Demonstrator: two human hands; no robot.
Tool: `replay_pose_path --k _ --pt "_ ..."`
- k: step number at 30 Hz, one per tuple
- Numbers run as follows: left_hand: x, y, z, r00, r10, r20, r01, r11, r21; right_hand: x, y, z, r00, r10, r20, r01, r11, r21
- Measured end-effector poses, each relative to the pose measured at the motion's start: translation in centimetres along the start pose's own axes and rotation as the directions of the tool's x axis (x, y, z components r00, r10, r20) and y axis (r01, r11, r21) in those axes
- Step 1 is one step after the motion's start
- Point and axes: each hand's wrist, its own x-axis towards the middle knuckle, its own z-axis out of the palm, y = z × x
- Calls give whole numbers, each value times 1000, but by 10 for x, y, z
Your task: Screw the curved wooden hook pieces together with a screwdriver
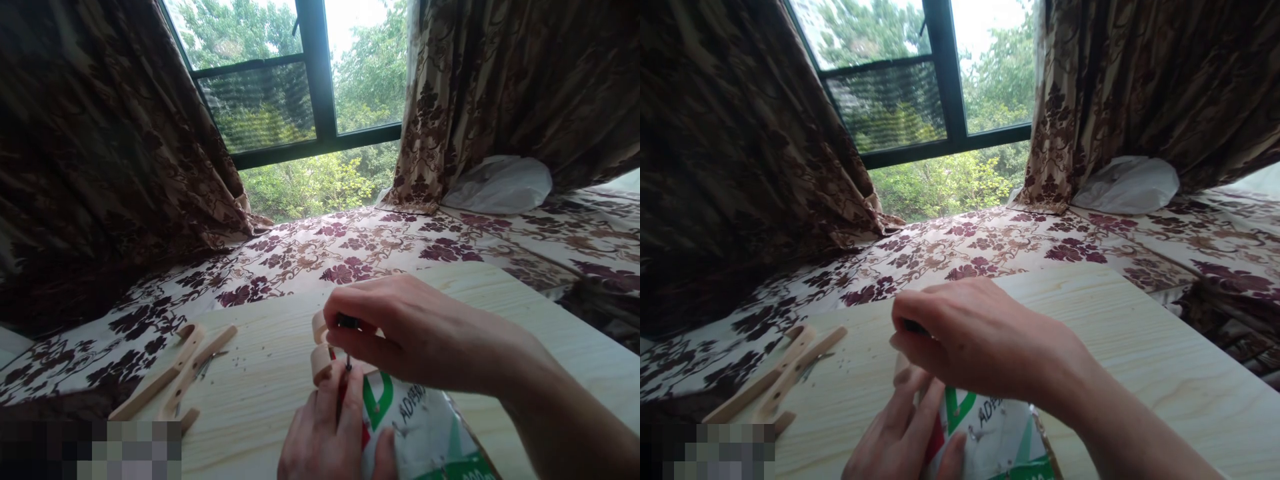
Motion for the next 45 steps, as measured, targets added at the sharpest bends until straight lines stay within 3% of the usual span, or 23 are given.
replay_pose_path --k 3,9,17,22,24,30,32,38,40,45 --pt "0 0 1 1000 4 -2 -4 1000 -4 4 2 5 1000 17 -25 -18 999 -45" --pt "-2 0 1 1000 10 -2 -10 1000 -17 12 12 17 970 212 -116 -228 961 -157" --pt "-2 0 1 1000 -11 -19 10 1000 -10 7 3 13 997 37 -70 -46 990 -137" --pt "-4 0 2 1000 -3 -10 3 1000 -12 17 15 22 960 235 -150 -262 945 -194" --pt "-5 0 2 1000 -12 -9 12 1000 -18 15 15 19 953 267 -141 -291 939 -186" --pt "-4 10 7 985 -154 -72 152 988 -33 2 -1 1 999 32 -8 -32 999 -6" --pt "-4 12 9 981 -171 -87 168 985 -42 4 -1 5 999 26 -21 -26 1000 -10" --pt "-7 13 12 975 -192 -114 183 979 -87 15 13 17 965 223 -141 -234 969 -73" --pt "-8 13 13 973 -197 -120 186 978 -96 13 12 13 972 200 -123 -209 975 -70" --pt "-8 13 14 974 -193 -119 182 979 -97 6 4 6 1000 -10 -23 11 999 40"
